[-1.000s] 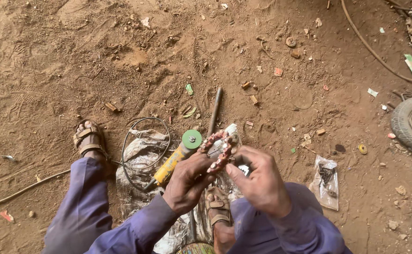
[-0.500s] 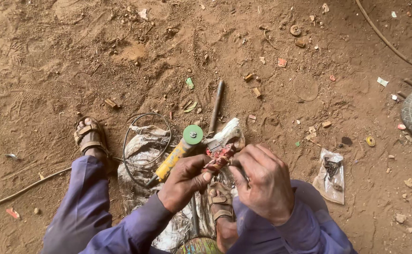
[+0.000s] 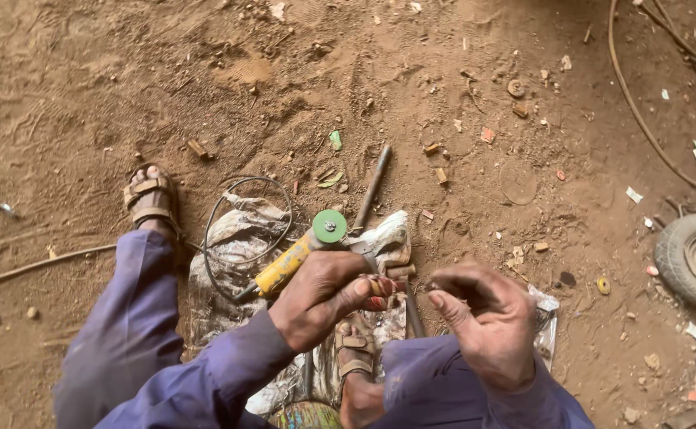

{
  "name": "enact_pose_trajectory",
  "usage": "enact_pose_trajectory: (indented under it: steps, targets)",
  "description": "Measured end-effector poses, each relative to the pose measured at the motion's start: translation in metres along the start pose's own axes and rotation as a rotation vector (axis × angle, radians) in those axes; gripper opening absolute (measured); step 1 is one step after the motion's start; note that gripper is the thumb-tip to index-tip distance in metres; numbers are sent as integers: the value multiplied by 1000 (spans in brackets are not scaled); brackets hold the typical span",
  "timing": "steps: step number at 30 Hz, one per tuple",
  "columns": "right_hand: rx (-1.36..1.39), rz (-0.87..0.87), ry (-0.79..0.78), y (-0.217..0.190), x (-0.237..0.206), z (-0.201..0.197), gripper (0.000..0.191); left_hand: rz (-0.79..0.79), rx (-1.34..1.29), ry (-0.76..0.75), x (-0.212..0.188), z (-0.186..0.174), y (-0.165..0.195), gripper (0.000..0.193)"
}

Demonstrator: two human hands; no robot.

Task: The person sits on the ground and uses an angle grinder to smooth the surface of a metal ring. They then use pliers to adjust the ring and continue grinding. Finally, they place the ring into a yellow bucket.

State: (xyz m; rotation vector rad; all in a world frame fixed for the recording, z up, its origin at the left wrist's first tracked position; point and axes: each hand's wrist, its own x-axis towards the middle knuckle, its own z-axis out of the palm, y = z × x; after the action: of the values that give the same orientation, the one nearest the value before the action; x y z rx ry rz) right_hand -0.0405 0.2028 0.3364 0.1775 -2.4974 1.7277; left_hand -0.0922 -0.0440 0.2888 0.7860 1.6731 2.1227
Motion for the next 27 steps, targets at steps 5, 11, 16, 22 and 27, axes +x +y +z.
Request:
enact_pose_trajectory:
  steps: [5, 11, 16, 22, 27]
  targets:
    - [-110, -173, -98, -6, 1, 11, 4, 20, 231, 29, 2, -2, 5, 51]
    - [-219, -241, -79, -11, 2, 21, 10, 86, 333, 42, 1, -2, 6, 49]
    - [-317, -299, -111, -17, 8, 21, 14, 84, 344, 48, 1, -2, 6, 49]
    - [-368, -313, -120, -24, 10, 26, 16, 70, 335, 41, 0, -2, 8, 51]
    - [-401, -325, -138, -25, 12, 28, 14, 28, 407, 54, 0, -1, 11, 47]
